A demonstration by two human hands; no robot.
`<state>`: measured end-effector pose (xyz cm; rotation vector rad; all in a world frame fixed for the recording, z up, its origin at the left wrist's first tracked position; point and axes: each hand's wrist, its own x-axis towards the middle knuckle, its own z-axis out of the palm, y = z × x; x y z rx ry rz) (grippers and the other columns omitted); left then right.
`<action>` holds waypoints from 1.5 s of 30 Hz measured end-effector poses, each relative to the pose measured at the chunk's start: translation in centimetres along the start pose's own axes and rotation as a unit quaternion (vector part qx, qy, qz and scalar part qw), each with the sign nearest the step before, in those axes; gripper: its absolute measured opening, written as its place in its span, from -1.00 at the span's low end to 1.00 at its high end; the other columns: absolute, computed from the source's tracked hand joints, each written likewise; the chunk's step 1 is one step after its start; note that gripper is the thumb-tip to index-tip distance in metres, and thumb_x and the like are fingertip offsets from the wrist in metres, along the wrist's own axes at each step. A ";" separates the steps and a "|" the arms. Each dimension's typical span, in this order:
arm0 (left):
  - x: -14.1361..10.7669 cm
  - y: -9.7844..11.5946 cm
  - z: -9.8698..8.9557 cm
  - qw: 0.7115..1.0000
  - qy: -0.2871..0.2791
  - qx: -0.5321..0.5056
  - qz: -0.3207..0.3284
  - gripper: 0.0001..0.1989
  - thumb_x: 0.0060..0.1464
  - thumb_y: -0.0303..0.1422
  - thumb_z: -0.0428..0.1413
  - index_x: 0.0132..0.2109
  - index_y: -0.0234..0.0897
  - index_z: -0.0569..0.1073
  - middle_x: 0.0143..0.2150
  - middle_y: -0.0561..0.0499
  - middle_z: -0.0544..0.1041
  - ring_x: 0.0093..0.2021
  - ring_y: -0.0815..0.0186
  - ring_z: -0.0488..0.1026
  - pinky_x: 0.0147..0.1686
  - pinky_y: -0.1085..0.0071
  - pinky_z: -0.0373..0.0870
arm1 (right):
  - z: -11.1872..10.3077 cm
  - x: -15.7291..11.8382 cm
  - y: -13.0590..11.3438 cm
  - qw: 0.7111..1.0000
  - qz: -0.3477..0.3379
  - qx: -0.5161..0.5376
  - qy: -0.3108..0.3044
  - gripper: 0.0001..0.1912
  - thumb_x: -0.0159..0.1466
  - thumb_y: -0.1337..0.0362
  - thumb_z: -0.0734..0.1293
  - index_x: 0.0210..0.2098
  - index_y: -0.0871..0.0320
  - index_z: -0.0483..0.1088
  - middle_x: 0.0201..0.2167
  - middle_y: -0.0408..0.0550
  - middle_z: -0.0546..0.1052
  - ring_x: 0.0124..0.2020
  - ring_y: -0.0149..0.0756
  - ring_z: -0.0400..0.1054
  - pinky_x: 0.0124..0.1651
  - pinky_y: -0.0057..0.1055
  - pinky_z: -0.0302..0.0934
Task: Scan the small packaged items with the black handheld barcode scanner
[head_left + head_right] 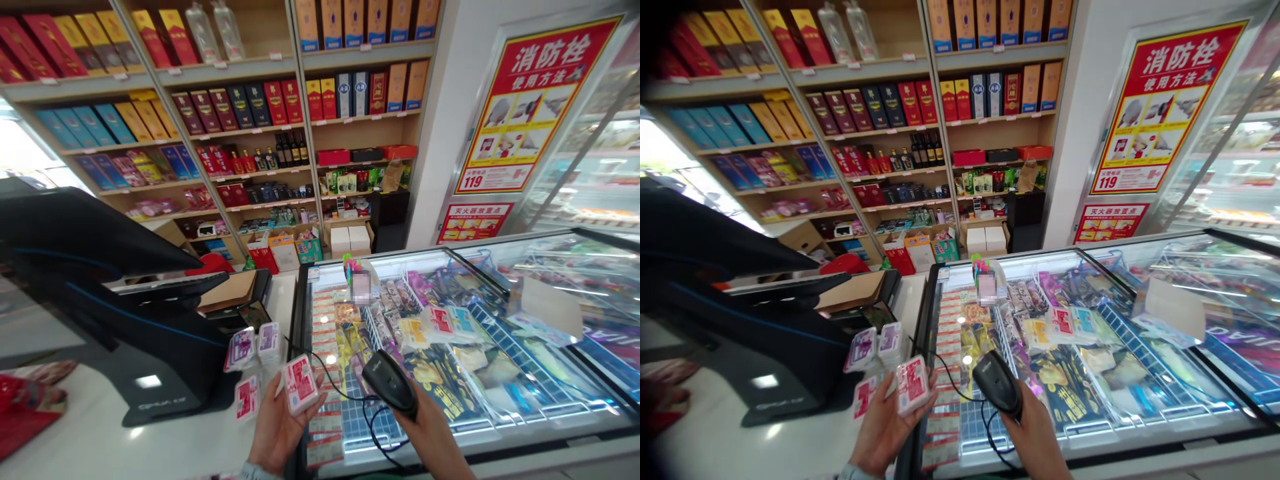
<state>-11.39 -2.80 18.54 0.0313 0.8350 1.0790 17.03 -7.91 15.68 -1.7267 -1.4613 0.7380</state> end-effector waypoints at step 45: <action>2.4 1.0 1.1 0.959 0.059 0.210 0.184 -0.56 -0.15 -0.37 0.37 -0.11 -0.29 0.40 -0.27 -0.03 0.59 -0.32 0.36 0.54 -0.27 0.47 0.52 | -0.2 0.1 1.6 0.999 -0.018 0.009 0.026 -0.55 0.04 0.20 0.31 -0.06 0.13 0.45 -0.15 0.05 0.61 -0.10 -0.03 0.50 -0.07 -0.25 0.37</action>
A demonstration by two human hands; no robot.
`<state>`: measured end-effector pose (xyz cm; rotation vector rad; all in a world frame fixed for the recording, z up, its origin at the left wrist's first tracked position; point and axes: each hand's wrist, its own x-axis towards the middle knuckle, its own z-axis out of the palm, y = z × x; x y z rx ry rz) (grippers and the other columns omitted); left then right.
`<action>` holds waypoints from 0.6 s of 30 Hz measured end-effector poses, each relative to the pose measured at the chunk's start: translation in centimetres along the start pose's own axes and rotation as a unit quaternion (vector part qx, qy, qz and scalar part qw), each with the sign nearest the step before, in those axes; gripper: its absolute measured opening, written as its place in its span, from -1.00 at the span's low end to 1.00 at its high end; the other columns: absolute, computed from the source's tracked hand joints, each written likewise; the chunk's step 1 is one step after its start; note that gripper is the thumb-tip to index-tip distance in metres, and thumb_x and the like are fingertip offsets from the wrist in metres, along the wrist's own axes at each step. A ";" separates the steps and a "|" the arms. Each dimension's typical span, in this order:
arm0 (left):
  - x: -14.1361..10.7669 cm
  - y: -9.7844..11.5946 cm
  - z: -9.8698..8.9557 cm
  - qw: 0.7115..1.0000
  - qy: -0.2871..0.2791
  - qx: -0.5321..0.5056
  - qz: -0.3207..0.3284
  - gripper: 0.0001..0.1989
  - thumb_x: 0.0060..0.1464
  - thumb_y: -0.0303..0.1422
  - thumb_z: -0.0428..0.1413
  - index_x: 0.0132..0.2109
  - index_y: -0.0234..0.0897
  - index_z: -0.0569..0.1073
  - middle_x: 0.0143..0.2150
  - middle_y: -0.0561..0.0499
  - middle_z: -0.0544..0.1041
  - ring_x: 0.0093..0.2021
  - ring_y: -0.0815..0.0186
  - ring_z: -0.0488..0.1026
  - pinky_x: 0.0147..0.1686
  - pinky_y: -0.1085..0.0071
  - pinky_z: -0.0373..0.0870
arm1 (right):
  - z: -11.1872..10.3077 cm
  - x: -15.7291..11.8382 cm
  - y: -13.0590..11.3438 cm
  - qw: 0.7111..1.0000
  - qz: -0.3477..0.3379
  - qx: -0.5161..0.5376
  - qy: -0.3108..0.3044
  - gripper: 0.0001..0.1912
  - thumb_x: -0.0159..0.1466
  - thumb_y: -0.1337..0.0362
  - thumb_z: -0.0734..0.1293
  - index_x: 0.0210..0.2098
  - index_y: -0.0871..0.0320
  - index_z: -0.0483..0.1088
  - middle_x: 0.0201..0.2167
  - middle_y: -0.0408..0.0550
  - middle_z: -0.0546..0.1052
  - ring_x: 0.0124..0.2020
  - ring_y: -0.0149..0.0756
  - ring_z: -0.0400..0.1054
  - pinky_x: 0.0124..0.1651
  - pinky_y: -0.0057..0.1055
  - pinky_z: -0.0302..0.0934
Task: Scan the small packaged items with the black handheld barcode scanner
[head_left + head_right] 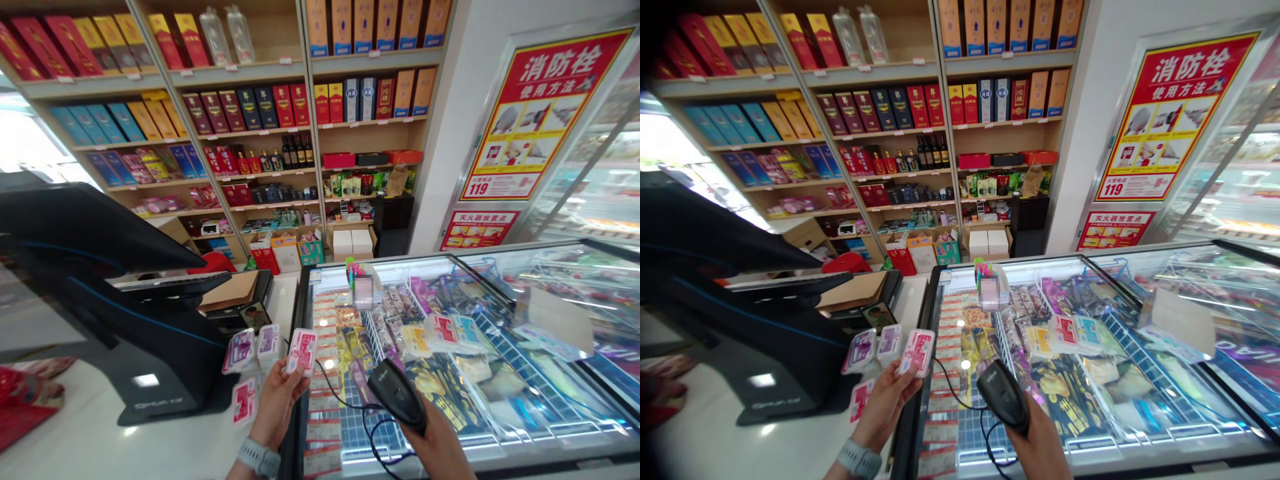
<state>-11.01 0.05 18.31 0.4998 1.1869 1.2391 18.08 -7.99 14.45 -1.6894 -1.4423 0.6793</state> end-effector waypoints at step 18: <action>2.0 -0.9 1.9 0.998 -0.047 0.022 0.039 -0.45 -0.20 -0.36 0.36 -0.01 -0.33 0.43 -0.17 -0.10 0.60 -0.25 0.34 0.53 -0.18 0.41 0.46 | -0.7 0.3 -0.7 0.999 0.010 -0.027 -0.038 -0.56 0.06 0.24 0.27 -0.05 0.15 0.43 -0.11 0.06 0.59 -0.05 -0.03 0.47 0.00 -0.20 0.31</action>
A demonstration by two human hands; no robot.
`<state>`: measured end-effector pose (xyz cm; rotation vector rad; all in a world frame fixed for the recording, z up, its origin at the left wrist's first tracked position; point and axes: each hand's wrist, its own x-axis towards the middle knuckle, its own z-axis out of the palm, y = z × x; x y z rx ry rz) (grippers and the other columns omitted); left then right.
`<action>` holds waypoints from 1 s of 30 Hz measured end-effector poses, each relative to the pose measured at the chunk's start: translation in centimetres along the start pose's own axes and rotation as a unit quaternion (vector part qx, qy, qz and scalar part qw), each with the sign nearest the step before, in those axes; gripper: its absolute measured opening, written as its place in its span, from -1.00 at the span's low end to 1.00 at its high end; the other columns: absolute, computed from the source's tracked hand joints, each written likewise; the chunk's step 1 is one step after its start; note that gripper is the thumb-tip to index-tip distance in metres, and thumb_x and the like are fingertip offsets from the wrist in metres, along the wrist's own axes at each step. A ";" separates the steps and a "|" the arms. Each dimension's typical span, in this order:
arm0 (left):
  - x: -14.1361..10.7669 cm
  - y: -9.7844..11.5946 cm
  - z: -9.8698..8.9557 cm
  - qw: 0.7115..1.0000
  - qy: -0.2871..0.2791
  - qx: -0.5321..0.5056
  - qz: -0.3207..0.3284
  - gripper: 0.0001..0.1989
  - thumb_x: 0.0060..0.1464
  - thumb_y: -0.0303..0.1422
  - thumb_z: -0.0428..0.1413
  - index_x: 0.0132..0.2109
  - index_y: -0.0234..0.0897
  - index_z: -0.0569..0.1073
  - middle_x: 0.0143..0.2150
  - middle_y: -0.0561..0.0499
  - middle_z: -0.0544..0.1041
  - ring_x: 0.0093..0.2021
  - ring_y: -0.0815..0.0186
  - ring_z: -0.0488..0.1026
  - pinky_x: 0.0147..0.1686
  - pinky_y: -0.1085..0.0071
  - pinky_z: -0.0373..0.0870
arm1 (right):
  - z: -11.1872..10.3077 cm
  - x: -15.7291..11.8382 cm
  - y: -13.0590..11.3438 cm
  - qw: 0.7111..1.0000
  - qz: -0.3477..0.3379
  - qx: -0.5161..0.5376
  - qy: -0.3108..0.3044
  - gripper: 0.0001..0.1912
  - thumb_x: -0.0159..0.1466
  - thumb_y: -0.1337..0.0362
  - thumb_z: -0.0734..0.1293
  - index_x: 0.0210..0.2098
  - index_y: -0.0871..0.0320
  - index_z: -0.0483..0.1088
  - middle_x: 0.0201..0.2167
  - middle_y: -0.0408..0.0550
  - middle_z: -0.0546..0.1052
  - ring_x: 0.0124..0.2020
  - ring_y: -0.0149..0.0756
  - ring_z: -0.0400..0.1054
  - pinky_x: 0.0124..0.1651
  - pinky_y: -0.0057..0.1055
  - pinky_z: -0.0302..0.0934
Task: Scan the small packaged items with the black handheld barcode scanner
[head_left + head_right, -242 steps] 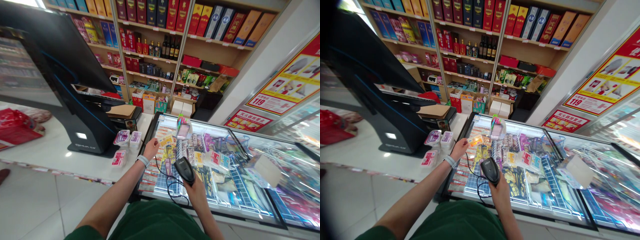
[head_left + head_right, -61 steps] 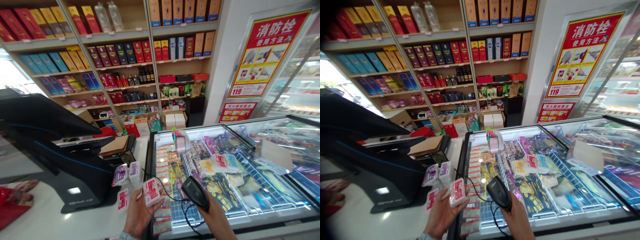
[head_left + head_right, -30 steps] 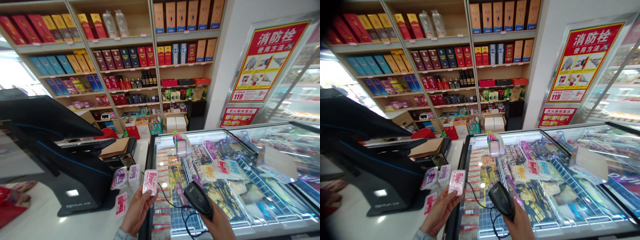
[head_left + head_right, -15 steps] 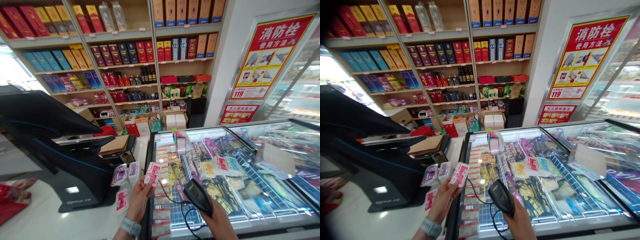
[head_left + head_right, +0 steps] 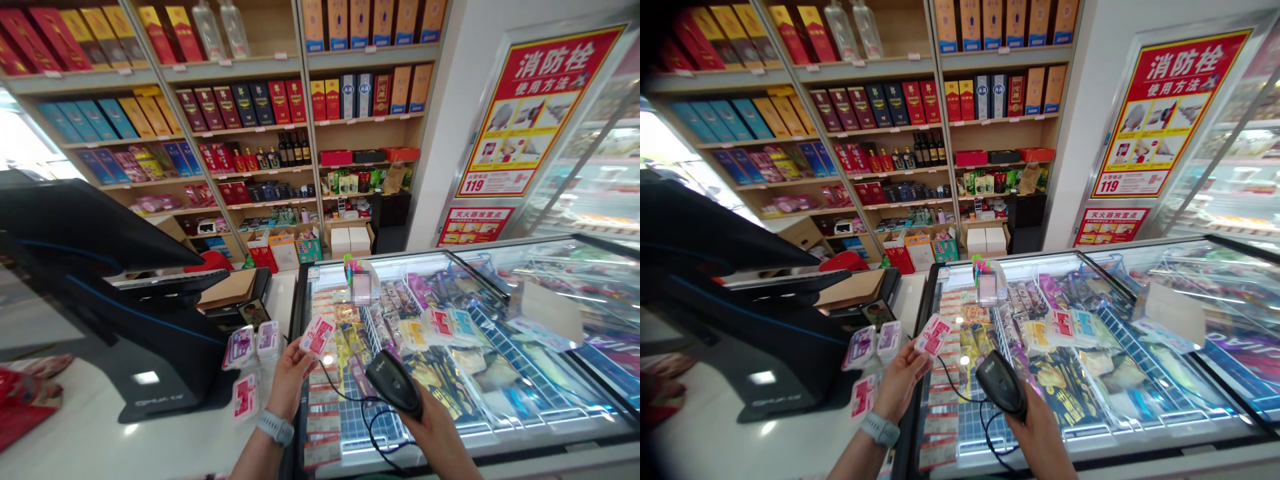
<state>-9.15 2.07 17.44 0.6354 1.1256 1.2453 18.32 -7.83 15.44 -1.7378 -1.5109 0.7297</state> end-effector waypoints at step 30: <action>3.1 -2.4 -0.6 0.998 0.031 0.012 0.050 -0.52 -0.32 -0.35 0.36 -0.16 -0.34 0.47 -0.30 0.00 0.60 -0.30 0.36 0.51 -0.20 0.41 0.39 | 0.3 0.0 -3.9 0.992 -0.082 -0.085 -0.047 -0.58 0.11 0.45 0.23 -0.02 0.18 0.32 -0.08 0.08 0.50 -0.05 -0.11 0.39 0.02 -0.23 0.25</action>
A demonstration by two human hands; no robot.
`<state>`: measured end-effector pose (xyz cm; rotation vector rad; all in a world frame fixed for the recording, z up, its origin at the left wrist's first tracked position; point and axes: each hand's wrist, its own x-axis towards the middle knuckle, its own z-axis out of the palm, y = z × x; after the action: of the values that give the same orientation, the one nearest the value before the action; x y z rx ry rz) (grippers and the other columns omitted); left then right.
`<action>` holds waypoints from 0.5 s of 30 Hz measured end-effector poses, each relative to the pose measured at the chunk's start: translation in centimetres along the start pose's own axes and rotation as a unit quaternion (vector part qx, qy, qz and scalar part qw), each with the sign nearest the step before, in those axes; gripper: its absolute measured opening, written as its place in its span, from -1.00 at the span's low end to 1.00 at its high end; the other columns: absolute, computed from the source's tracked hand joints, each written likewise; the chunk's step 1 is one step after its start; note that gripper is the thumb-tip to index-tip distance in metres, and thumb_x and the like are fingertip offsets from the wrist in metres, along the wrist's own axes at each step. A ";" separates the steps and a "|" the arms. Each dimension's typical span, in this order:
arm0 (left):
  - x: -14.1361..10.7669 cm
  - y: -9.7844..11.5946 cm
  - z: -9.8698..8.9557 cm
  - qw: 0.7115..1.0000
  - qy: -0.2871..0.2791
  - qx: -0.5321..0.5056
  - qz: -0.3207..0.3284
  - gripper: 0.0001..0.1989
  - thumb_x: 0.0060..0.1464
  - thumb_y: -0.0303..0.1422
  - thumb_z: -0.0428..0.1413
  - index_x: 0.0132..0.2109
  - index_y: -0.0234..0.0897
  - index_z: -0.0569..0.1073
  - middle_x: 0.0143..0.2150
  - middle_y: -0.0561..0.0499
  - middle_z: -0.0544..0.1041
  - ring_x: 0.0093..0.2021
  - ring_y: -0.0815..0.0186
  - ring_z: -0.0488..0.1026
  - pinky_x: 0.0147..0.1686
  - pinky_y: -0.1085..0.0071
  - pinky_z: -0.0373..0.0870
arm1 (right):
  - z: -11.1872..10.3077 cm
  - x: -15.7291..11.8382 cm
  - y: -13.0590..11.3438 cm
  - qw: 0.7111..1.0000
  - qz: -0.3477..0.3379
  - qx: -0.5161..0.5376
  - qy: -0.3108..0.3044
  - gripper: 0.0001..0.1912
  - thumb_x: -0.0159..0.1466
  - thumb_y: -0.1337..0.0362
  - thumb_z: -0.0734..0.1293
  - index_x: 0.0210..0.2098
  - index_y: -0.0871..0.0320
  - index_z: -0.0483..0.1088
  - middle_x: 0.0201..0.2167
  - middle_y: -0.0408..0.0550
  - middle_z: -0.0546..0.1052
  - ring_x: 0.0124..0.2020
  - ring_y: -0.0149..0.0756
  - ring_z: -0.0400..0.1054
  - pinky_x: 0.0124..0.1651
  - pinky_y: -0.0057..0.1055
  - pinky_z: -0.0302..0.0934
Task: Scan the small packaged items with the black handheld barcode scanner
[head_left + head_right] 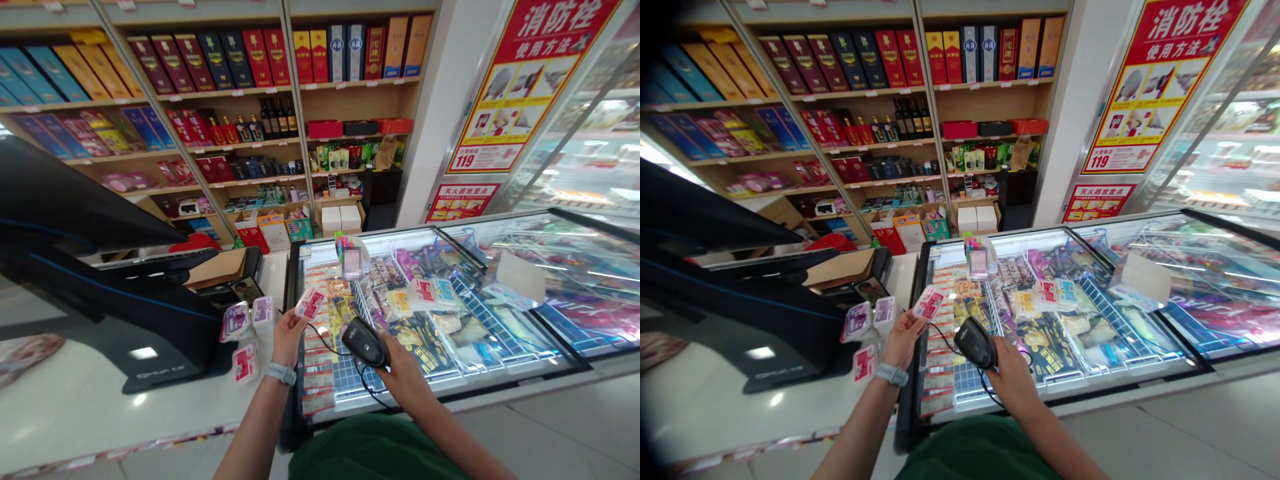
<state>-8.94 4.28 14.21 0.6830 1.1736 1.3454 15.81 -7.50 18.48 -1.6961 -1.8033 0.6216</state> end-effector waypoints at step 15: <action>1.2 -0.5 -0.4 1.000 0.007 0.018 0.002 -0.52 -0.33 -0.34 0.35 -0.17 -0.30 0.47 -0.30 0.01 0.59 -0.30 0.33 0.49 -0.23 0.40 0.36 | 0.0 0.0 0.3 1.000 0.009 0.003 0.010 -0.59 0.09 0.44 0.23 -0.04 0.17 0.32 -0.10 0.06 0.51 -0.07 -0.10 0.40 -0.02 -0.23 0.27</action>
<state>-9.30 5.28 13.37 0.7028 1.2099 1.3378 15.98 -7.50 18.28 -1.7102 -1.7726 0.6164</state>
